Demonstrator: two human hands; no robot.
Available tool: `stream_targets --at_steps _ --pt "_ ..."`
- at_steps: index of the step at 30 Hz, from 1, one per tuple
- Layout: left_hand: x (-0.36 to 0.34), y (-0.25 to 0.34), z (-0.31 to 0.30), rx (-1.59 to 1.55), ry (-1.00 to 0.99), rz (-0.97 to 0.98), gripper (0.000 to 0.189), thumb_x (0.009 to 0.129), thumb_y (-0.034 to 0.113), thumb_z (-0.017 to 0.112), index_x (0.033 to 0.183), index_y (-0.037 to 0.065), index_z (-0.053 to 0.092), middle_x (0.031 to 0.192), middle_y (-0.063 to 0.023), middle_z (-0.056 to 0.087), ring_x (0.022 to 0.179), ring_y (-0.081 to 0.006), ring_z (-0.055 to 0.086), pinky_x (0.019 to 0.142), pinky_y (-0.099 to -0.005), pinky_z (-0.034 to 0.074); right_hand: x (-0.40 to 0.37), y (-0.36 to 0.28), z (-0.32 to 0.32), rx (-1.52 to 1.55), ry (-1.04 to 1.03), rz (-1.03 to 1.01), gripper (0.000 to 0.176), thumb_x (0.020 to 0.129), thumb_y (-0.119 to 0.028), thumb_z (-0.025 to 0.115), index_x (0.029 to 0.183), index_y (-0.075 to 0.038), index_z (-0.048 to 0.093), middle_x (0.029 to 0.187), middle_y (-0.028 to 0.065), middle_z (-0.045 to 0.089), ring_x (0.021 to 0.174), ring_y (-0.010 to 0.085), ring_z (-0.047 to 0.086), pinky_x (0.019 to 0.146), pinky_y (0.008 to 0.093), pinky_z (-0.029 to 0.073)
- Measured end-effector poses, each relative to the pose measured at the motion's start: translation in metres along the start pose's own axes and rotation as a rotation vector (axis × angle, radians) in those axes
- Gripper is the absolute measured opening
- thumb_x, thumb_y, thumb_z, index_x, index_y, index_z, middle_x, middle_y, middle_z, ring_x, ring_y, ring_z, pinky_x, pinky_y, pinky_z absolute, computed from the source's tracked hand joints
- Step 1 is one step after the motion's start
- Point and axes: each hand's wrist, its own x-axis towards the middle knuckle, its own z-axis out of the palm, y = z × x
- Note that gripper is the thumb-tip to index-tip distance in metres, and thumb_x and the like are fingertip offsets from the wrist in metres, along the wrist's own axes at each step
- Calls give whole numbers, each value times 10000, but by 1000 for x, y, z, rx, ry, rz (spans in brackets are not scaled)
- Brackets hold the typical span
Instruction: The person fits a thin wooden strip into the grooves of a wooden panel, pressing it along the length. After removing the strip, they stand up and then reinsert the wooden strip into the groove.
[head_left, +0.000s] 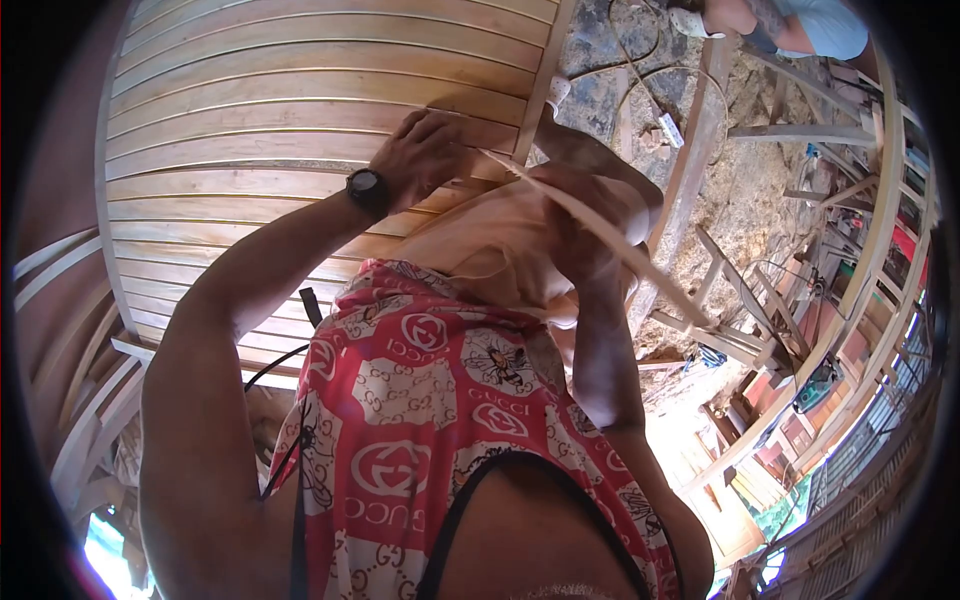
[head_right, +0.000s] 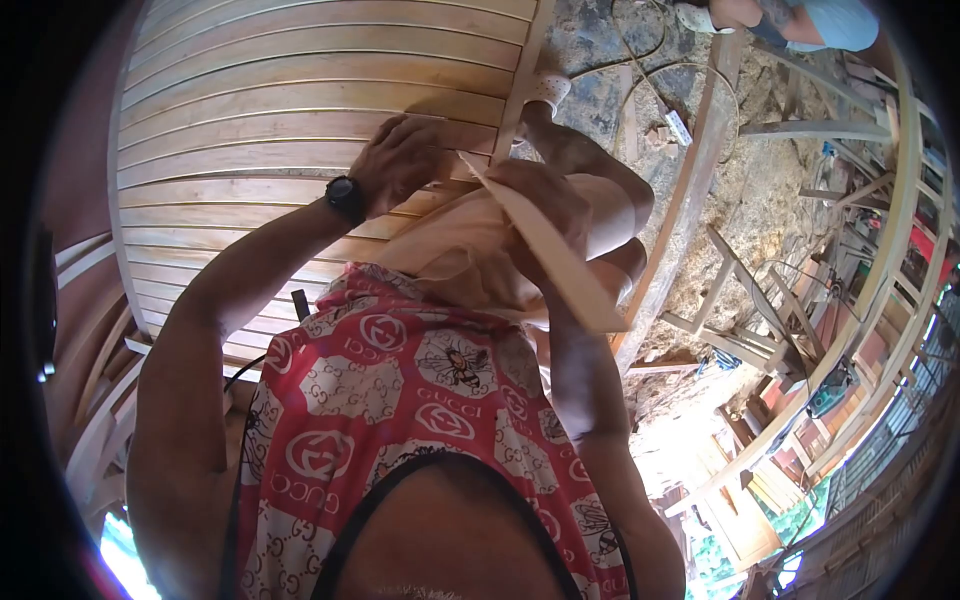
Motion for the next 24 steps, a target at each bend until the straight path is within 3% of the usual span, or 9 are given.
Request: stream_targets --at_steps 3,5,8,10,11,13,15,17,24 --pt "0 -3 0 -6 -15 6 205 871 303 755 1055 216 736 1334 -101 588 1336 -335 501 1183 -548 368 11 -21 -13 -32 166 61 127 870 27 764 991 -7 767 928 145 773 832 289 757 738 375 594" --pt "-1 -3 -3 -9 -32 22 213 874 324 764 1052 210 736 1336 -104 587 1339 -334 499 1186 -554 364 13 -32 -18 -23 124 67 118 870 18 775 985 -8 769 916 143 772 827 289 757 735 372 594" --pt "-1 0 -11 -38 -103 -15 378 837 410 804 1126 176 739 1387 -117 576 1399 -338 469 1217 -588 321 -3 -25 -10 -89 33 0 119 873 14 773 990 7 756 926 152 768 845 294 760 755 371 605" --pt "-4 3 -17 11 -206 -51 625 777 492 846 1264 129 702 1451 -130 552 1470 -341 417 1249 -621 258 -18 -14 3 93 -54 7 242 857 -97 726 1076 7 715 1006 172 735 861 346 746 751 404 601" --pt "-6 3 -20 10 -208 -53 625 777 492 846 1264 129 702 1451 -130 552 1470 -341 417 1249 -621 258 -25 -17 8 84 -63 99 311 806 -134 710 1089 -5 718 1036 188 736 887 362 749 785 416 604" --pt "-8 3 -26 22 -271 -15 803 736 546 863 1371 106 643 1518 -132 511 1515 -346 371 1264 -649 202 -37 -12 17 76 -48 111 323 785 -110 708 1089 -4 721 1047 193 737 891 364 751 785 417 606" --pt "-10 0 -23 33 -269 -10 816 734 554 864 1380 112 634 1527 -128 500 1518 -344 368 1263 -652 196 -42 -9 20 60 -26 115 337 764 -87 706 1090 -4 723 1058 198 739 895 366 753 786 417 608" --pt "-12 -1 -19 44 -266 -8 829 731 561 865 1389 118 625 1537 -125 488 1520 -343 366 1263 -655 191 -44 -9 21 29 13 95 225 846 65 703 1065 21 716 1017 181 753 909 320 763 808 383 628" --pt "-18 -5 -14 34 -249 -23 824 720 539 880 1398 154 614 1560 -105 462 1535 -327 350 1265 -660 179 -45 -8 23 9 19 136 231 840 63 716 1067 22 714 1020 176 755 912 328 763 812 396 631"
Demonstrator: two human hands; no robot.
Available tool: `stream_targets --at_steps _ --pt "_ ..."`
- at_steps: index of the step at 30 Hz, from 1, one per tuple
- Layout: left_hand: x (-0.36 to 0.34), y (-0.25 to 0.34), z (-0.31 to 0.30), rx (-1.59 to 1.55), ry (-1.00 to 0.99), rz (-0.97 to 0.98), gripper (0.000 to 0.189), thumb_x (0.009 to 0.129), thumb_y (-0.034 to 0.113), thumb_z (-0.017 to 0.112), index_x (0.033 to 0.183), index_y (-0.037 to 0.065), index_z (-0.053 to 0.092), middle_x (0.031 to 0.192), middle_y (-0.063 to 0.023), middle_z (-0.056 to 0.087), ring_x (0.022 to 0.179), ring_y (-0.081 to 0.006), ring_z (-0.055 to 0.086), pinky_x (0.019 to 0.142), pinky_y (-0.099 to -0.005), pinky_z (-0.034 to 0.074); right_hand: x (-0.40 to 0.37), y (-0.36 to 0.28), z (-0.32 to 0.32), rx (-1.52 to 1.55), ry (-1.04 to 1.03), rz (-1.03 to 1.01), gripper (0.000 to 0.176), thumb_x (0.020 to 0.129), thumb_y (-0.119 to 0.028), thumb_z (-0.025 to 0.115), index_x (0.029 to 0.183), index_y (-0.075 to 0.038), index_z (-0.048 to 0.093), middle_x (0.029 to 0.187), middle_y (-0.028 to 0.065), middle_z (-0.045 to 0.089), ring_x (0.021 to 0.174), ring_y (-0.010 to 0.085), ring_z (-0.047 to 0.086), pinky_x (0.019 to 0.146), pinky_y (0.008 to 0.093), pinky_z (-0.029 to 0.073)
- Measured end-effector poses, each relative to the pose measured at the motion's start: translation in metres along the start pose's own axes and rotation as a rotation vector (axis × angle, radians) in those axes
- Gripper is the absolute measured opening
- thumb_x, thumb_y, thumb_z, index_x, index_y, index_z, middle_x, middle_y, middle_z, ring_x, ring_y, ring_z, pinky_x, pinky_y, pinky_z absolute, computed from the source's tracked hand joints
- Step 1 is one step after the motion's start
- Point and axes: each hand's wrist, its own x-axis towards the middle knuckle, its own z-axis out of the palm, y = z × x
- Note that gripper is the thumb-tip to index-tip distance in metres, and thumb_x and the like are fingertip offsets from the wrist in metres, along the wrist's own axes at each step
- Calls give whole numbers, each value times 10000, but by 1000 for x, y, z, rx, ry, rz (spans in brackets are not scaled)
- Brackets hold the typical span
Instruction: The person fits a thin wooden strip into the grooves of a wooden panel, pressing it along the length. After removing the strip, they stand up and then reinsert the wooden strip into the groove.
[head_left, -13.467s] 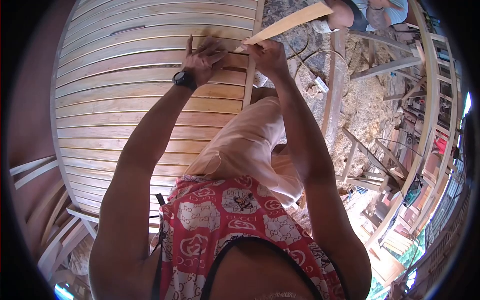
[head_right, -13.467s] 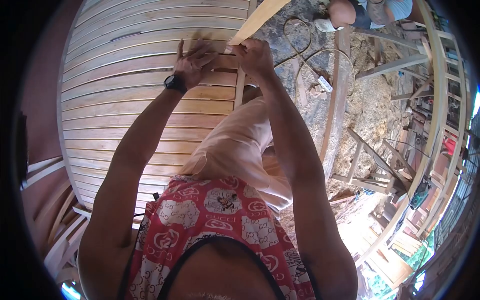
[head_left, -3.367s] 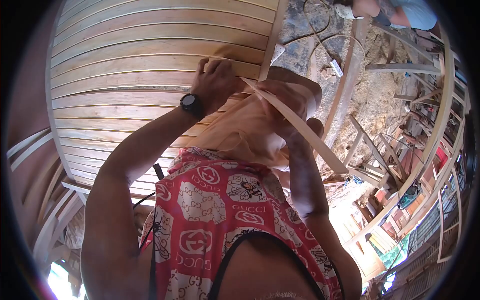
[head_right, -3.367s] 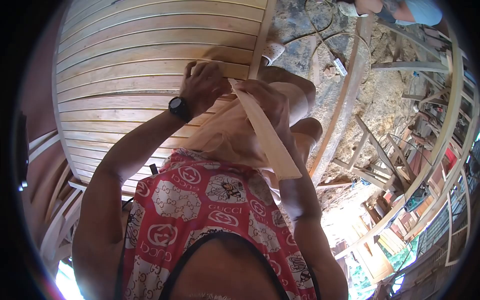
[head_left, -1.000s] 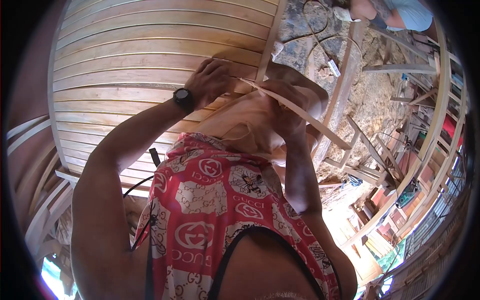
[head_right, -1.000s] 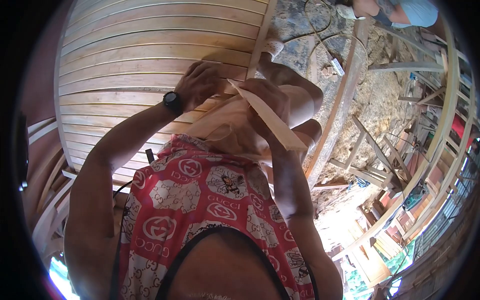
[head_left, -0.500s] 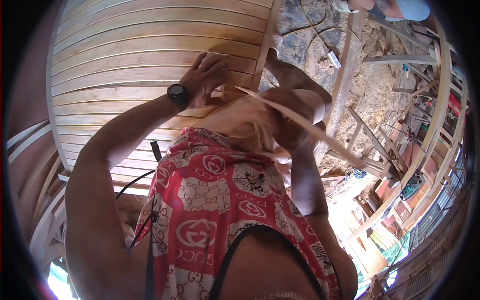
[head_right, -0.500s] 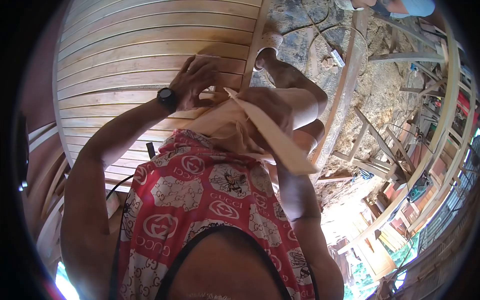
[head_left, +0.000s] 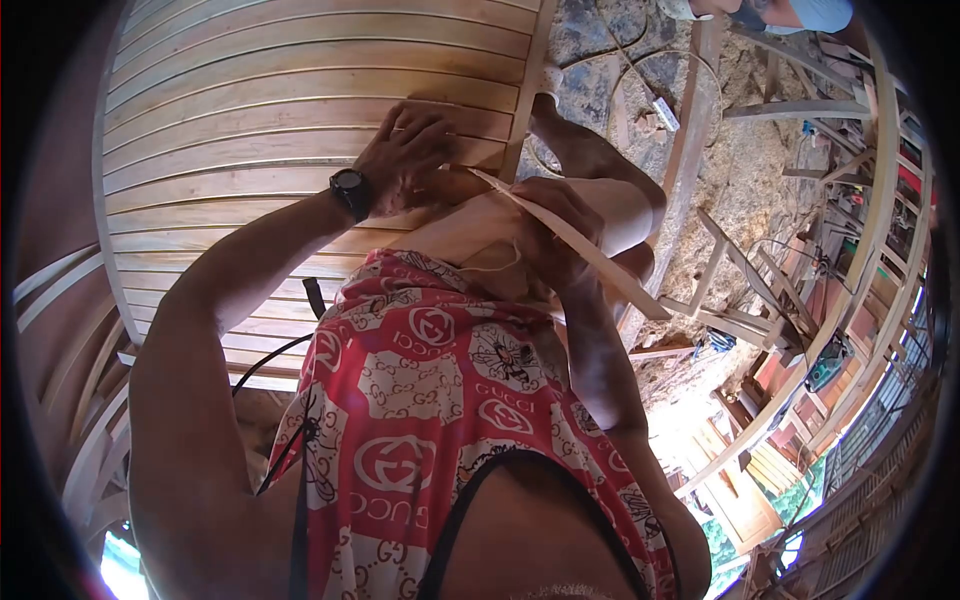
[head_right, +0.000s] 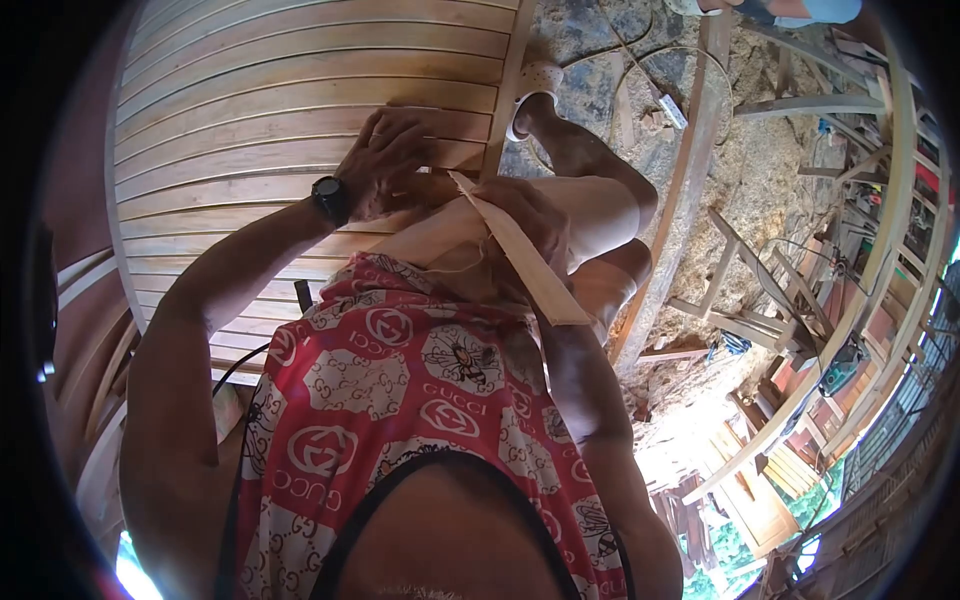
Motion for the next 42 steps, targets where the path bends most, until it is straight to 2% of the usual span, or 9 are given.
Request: stream_targets --at_steps 5,12,14,20,29,31,38,41,42 --pt "1 0 0 -43 -39 -14 806 724 504 885 1397 149 619 1601 -130 418 1553 -357 319 1282 -651 156 3 1 -1 27 -17 -28 243 839 36 736 1080 13 714 1023 177 755 919 338 762 812 402 629" --pt "2 0 0 -38 30 9 759 745 450 889 1399 192 604 1551 -91 463 1533 -320 353 1263 -659 190 3 3 -1 18 -27 -47 264 825 29 743 1086 6 717 1026 174 756 925 333 763 813 398 629" --pt "1 -1 1 -35 42 14 739 753 440 885 1393 197 607 1547 -92 467 1531 -322 358 1262 -658 193 0 6 0 27 -38 -6 340 790 -154 729 1096 -5 722 1052 204 732 919 378 751 784 420 610" --pt "-1 -1 2 -42 14 19 731 796 408 864 1440 198 591 1591 -107 433 1535 -365 344 1271 -646 191 1 4 3 -18 -10 -11 384 790 -218 760 1108 -7 723 1039 190 734 909 377 747 787 425 605" --pt "-4 -4 11 -115 56 29 709 775 321 877 1417 194 605 1599 -119 463 1531 -375 370 1272 -659 200 7 -1 3 -9 -27 -6 362 768 -218 774 1054 -3 717 1015 187 741 919 386 738 842 454 581" --pt "-3 -4 11 -94 3 25 609 843 310 815 1407 198 617 1584 -111 495 1534 -333 378 1284 -658 174 13 -7 1 -1 -38 -24 364 768 -223 775 1052 -3 717 1019 189 742 921 389 737 849 458 578" --pt "-1 1 7 -11 -40 2 489 899 296 768 1373 266 650 1561 -82 532 1539 -294 384 1288 -649 178 13 -3 -6 52 -104 -40 361 761 -212 803 1060 -20 737 1038 194 747 929 392 734 877 452 574" --pt "-7 -1 16 14 48 58 476 903 312 743 1362 218 656 1558 -102 533 1518 -326 403 1259 -630 238 22 -18 -13 59 -1 -151 303 788 -151 800 1054 -19 742 1002 170 749 914 363 735 864 416 580" --pt "-7 2 15 -86 64 92 434 883 280 734 1303 185 680 1496 -121 576 1447 -345 467 1199 -622 298 8 -25 -24 23 -8 -31 246 860 -101 750 1081 5 732 953 146 742 901 317 742 844 405 588"
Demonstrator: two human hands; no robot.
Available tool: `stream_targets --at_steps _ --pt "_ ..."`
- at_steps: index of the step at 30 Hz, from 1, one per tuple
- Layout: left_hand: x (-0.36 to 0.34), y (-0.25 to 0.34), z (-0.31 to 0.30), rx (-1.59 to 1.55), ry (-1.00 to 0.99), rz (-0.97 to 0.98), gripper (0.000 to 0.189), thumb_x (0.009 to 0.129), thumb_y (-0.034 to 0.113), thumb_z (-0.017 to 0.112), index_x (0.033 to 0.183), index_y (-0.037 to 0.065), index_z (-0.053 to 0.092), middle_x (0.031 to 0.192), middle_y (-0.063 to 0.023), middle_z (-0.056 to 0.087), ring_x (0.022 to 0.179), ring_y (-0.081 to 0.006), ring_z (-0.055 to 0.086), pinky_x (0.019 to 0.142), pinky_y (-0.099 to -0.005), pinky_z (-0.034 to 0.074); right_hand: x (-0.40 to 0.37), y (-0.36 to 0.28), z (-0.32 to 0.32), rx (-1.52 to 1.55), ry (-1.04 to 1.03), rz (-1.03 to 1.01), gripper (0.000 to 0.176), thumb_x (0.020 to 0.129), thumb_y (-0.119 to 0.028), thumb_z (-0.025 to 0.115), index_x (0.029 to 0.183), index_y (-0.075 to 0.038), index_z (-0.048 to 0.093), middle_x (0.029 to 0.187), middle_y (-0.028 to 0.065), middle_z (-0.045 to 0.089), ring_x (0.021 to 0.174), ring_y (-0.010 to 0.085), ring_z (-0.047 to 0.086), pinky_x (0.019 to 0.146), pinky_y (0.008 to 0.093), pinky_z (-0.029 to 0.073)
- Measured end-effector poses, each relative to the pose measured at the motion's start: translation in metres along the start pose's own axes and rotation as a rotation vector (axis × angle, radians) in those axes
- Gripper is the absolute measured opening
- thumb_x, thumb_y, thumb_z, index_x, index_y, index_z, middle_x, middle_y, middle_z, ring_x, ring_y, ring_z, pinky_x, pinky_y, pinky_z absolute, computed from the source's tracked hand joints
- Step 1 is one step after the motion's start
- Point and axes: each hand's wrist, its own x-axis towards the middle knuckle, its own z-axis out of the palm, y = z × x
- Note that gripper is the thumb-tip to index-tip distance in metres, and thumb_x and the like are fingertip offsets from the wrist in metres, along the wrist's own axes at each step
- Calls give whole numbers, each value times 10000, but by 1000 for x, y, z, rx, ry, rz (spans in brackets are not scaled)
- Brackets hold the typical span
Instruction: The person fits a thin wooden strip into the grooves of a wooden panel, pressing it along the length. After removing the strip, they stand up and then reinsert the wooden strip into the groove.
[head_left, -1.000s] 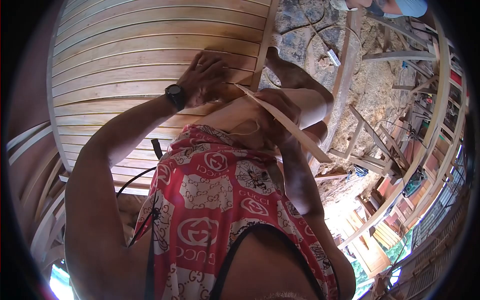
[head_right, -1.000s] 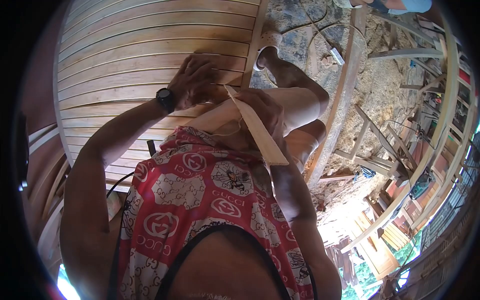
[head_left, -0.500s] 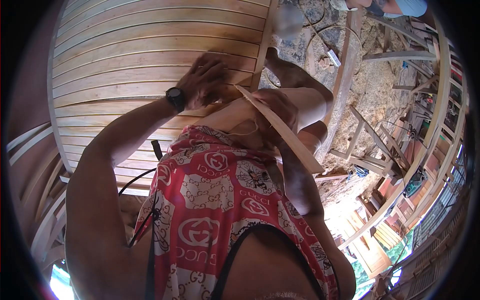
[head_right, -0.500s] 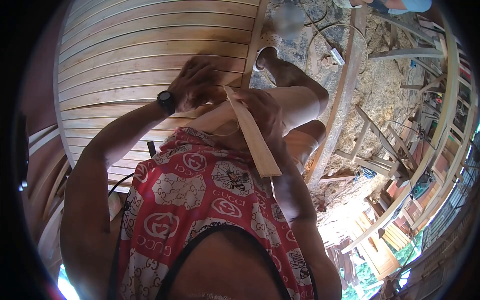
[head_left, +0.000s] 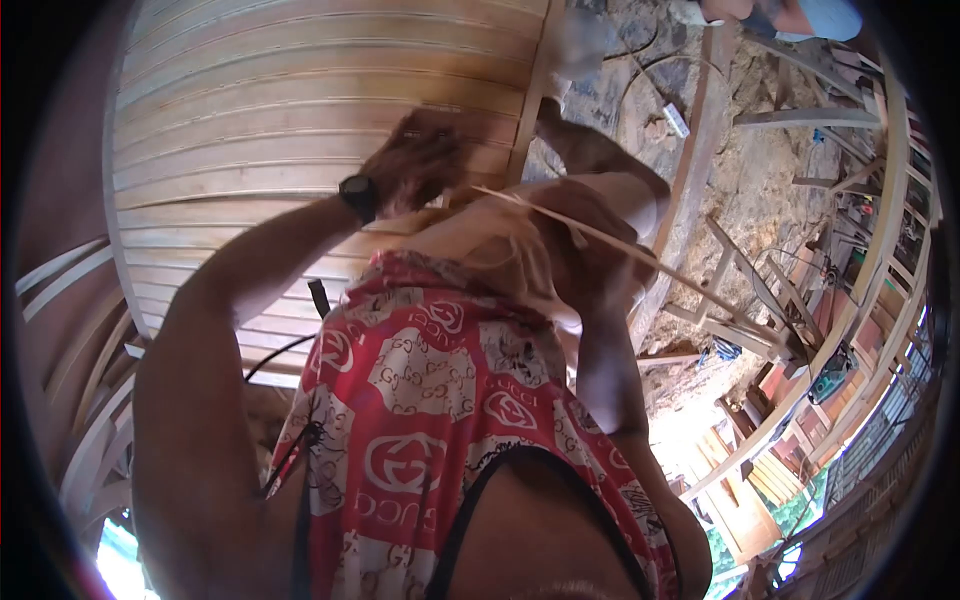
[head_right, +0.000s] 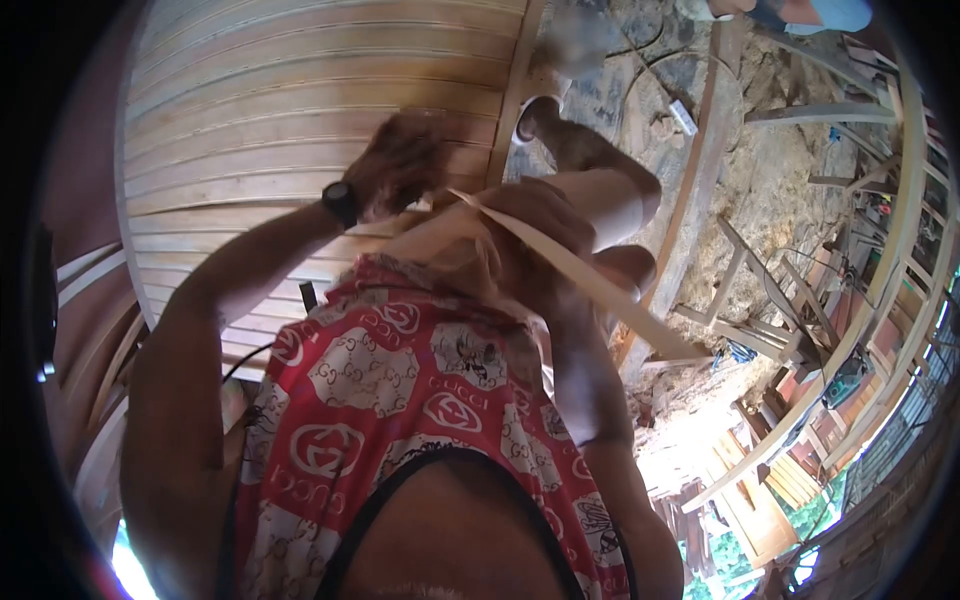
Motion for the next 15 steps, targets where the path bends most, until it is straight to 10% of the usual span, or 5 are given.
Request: stream_targets --at_steps 3,4,5,15 --pt "11 -9 14 81 157 39 463 891 244 639 1323 78 647 1397 -197 586 1314 -406 506 1082 -577 385 2 -34 -39 -172 135 104 164 881 -26 750 1040 13 737 943 132 757 869 275 755 757 381 593" --pt "39 -10 13 -46 -222 -278 607 892 258 641 1464 75 551 1539 -205 496 1421 -406 440 1146 -589 335 8 -46 -53 -224 200 100 154 856 -14 775 1005 5 744 963 136 769 859 278 758 723 374 592" --pt "27 6 -9 22 27 -87 682 871 285 659 1509 93 516 1613 -198 439 1465 -409 414 1180 -626 290 14 -59 -61 -278 257 108 149 830 -2 800 970 -2 751 982 141 781 849 280 761 690 368 591" --pt "9 11 -20 75 -25 -11 350 898 257 692 1237 176 720 1457 -142 618 1401 -345 537 1179 -708 241 -33 -63 -84 8 622 124 175 857 147 716 990 39 750 1005 199 761 868 238 747 699 320 592"
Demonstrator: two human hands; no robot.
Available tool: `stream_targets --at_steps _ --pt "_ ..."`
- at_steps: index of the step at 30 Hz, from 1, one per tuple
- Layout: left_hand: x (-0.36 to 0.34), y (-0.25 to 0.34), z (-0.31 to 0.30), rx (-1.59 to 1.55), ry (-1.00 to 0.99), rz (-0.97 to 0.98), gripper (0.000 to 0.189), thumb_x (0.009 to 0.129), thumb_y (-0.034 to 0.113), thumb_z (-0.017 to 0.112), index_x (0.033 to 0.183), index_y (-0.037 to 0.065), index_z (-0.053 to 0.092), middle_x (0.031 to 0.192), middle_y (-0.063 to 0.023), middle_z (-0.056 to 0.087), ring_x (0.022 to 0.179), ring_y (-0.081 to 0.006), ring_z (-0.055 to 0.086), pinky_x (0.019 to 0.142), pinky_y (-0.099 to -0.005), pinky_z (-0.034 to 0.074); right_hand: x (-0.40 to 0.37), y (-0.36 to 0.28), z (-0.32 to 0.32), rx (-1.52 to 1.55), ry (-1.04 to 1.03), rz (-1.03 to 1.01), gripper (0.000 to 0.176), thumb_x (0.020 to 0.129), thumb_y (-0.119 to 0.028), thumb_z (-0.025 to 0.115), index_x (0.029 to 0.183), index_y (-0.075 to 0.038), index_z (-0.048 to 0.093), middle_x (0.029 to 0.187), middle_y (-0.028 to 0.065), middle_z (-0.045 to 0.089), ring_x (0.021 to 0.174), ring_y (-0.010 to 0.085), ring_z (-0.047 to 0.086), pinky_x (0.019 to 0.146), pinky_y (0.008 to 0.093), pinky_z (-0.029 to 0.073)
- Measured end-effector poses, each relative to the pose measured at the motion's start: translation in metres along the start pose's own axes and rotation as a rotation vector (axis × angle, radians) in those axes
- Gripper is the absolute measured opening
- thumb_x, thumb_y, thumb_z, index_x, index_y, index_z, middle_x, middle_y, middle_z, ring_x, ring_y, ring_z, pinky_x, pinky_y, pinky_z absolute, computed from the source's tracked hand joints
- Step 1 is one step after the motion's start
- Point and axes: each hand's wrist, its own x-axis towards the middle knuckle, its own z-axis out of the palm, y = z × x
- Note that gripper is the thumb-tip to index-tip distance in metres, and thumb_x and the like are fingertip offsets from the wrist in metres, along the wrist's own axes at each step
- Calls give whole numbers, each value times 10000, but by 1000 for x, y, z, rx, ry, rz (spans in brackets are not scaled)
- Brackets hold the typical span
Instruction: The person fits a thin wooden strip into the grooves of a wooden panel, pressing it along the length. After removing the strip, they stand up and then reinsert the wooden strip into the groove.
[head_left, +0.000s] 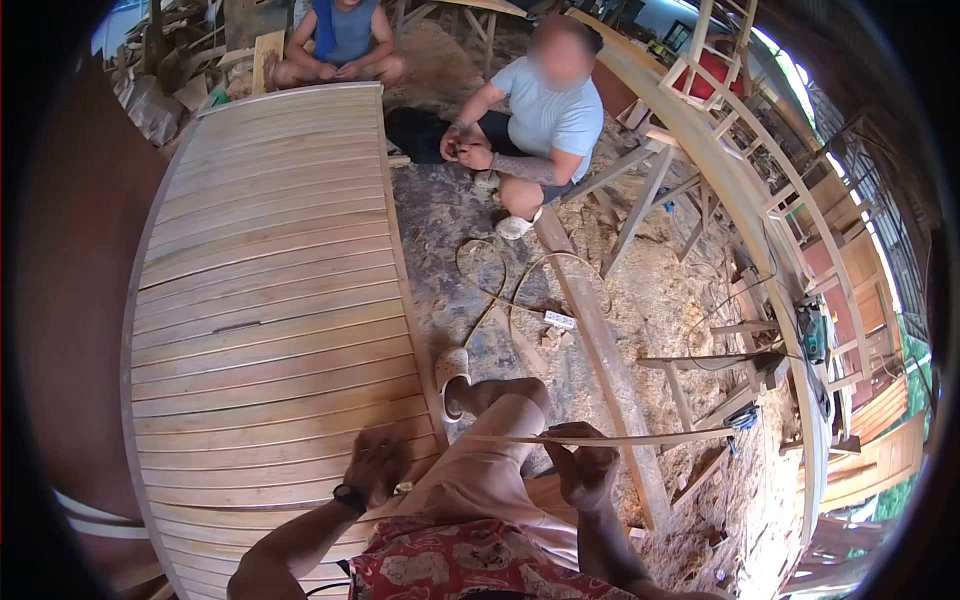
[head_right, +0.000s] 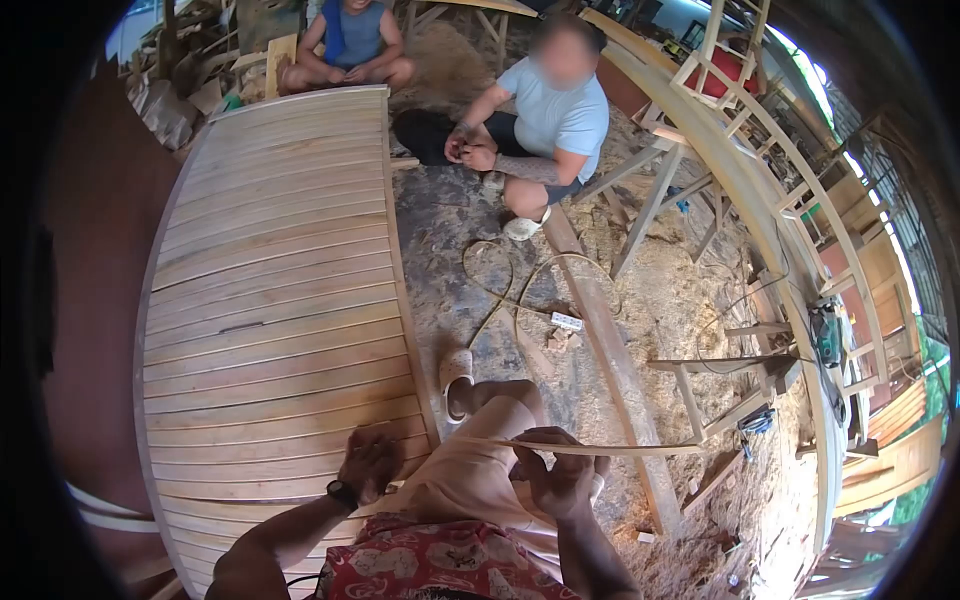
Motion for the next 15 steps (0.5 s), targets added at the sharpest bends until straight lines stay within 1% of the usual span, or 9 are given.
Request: stream_targets --at_steps 2,4,6,8,10,11,13,14,15 --pt "0 -1 3 -20 -13 -2 342 904 261 691 1234 179 723 1436 -141 630 1389 -345 547 1179 -699 239 -13 3 -16 -202 -1 -17 190 865 150 684 1001 35 747 980 175 761 844 226 735 690 305 575" --pt "-6 -11 17 31 -57 9 462 821 309 774 1260 179 711 1480 -94 586 1471 -370 445 1204 -700 160 -24 2 -24 -142 47 14 178 865 131 690 1000 30 747 960 161 759 827 209 725 686 302 568" --pt "-6 -8 17 101 -54 -7 437 818 335 784 1221 175 728 1481 -89 579 1477 -378 428 1209 -684 162 -33 -4 -31 -79 95 46 167 866 113 696 999 25 747 941 147 757 810 193 715 681 299 560" --pt "-6 2 20 168 -51 -23 415 815 360 793 1181 170 745 1482 -84 572 1484 -385 411 1214 -668 164 -40 -15 -42 -244 104 27 144 870 87 696 989 20 744 938 116 751 781 160 688 674 291 550" --pt "0 15 24 44 117 -508 463 876 459 750 1213 143 737 1539 -144 481 1538 -370 293 1227 -605 169 -50 -21 -50 -210 149 41 142 875 83 691 991 18 741 935 114 748 793 158 686 686 290 548" --pt "1 14 21 52 118 -501 463 876 459 750 1213 143 737 1539 -144 481 1538 -370 293 1227 -605 169 -56 -23 -53 -175 187 59 140 880 80 687 994 15 738 932 112 744 805 155 683 699 289 547" --pt "23 24 -18 7 -253 -699 583 816 590 798 1177 133 774 1362 -112 657 1426 -413 460 1215 -639 209 -73 -22 -60 -126 244 86 143 875 98 704 983 15 749 929 119 757 821 180 710 706 299 553" --pt "28 21 -20 17 -248 -697 583 816 590 798 1177 133 774 1362 -112 657 1426 -413 460 1215 -639 209 -80 -20 -63 -80 293 113 149 870 116 722 973 15 761 926 126 771 837 205 738 714 310 559" --pt "32 14 -16 67 -352 -698 662 798 665 783 1190 131 769 1311 -131 685 1354 -380 537 1167 -619 311 -87 -16 -65 -71 299 111 149 870 116 722 973 15 761 926 126 771 837 205 738 714 310 559"
